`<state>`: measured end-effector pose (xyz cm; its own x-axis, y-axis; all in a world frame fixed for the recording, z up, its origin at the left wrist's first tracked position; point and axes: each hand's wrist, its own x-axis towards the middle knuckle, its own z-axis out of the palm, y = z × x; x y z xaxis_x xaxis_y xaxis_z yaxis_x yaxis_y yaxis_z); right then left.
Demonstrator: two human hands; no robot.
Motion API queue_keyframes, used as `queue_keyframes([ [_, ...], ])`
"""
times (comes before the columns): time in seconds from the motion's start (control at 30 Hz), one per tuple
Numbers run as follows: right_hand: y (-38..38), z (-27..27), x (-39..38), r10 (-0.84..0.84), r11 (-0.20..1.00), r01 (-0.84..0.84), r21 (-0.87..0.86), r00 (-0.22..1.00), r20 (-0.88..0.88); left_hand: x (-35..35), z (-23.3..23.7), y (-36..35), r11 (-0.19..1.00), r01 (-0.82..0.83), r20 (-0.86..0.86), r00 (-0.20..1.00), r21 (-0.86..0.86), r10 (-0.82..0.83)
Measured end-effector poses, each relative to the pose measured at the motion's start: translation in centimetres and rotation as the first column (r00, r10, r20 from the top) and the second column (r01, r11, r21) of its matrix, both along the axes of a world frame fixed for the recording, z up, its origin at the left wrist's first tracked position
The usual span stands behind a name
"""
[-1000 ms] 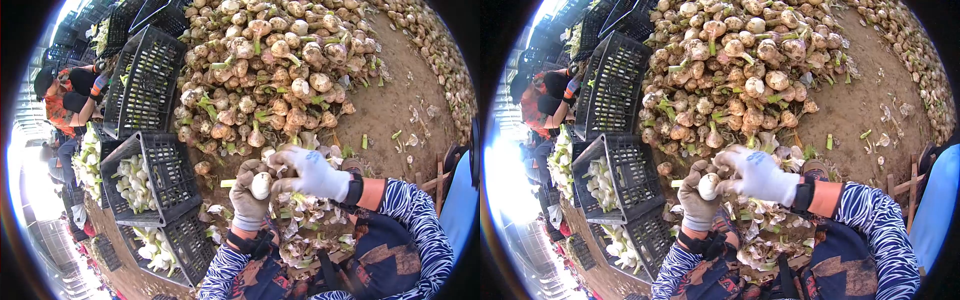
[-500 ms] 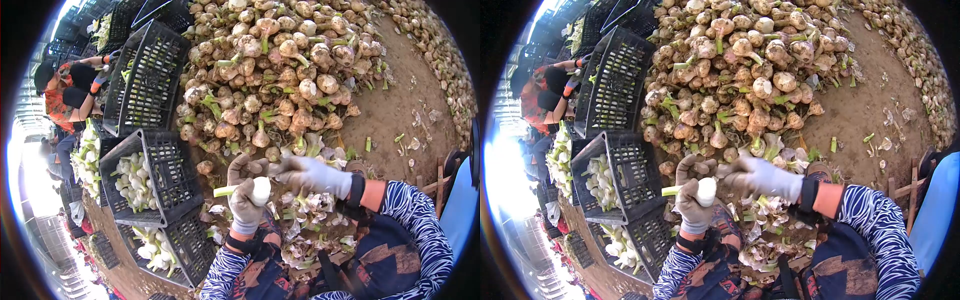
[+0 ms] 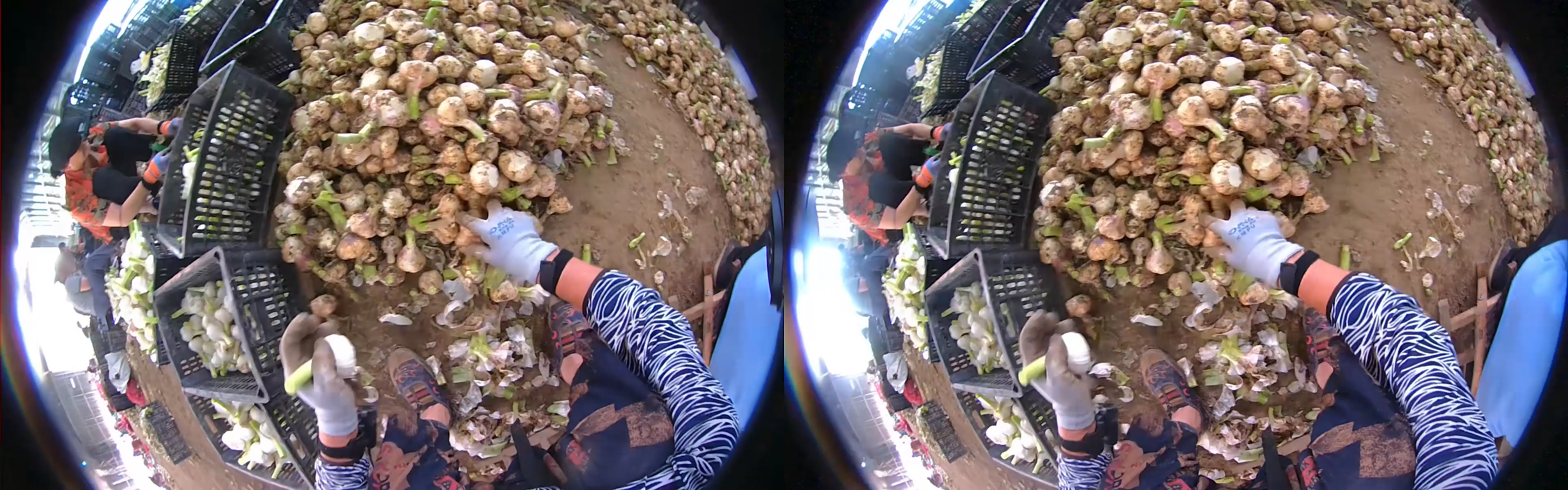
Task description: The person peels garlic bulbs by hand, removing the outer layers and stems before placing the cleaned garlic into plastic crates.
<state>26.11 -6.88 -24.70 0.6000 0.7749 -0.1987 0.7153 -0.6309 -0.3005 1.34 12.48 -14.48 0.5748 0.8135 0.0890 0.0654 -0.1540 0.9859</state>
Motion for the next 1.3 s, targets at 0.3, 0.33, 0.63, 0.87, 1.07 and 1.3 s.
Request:
queue_keyframes([
  [0.3,0.1,-0.9,-1.1,-0.094,0.911,0.169,0.376,0.973,-0.21,-24.7,4.1,11.6,0.449,-0.297,-0.269,0.491,0.843,0.829],
  [0.33,-0.1,-0.3,-2.0,-0.08,0.868,0.197,0.455,0.962,-0.263,-25.1,3.7,11.1,0.431,-0.236,-0.292,0.458,0.871,0.84],
  [0.63,1.7,7.5,-8.1,0.196,0.754,0.339,0.563,0.702,-0.685,1.1,0.2,-2.7,0.85,0.484,-0.088,0.856,-0.209,-0.51],
  [0.87,-1.6,8.2,-7.1,0.157,0.751,0.607,0.259,0.216,-0.964,5.6,-6.2,-5.4,0.717,0.55,0.177,0.829,-0.429,-0.53],
  [1.07,-0.7,9.1,-6.9,0.084,0.599,0.797,0.081,0.038,-0.996,5.2,-4.7,-6.2,0.806,0.286,-0.025,0.937,-0.519,-0.349],
  [1.3,1.1,7.1,-7.4,0.096,0.715,0.614,0.335,0.387,-0.917,5.8,-3.1,-7.1,0.872,0.405,-0.306,0.897,0.274,-0.32],
])
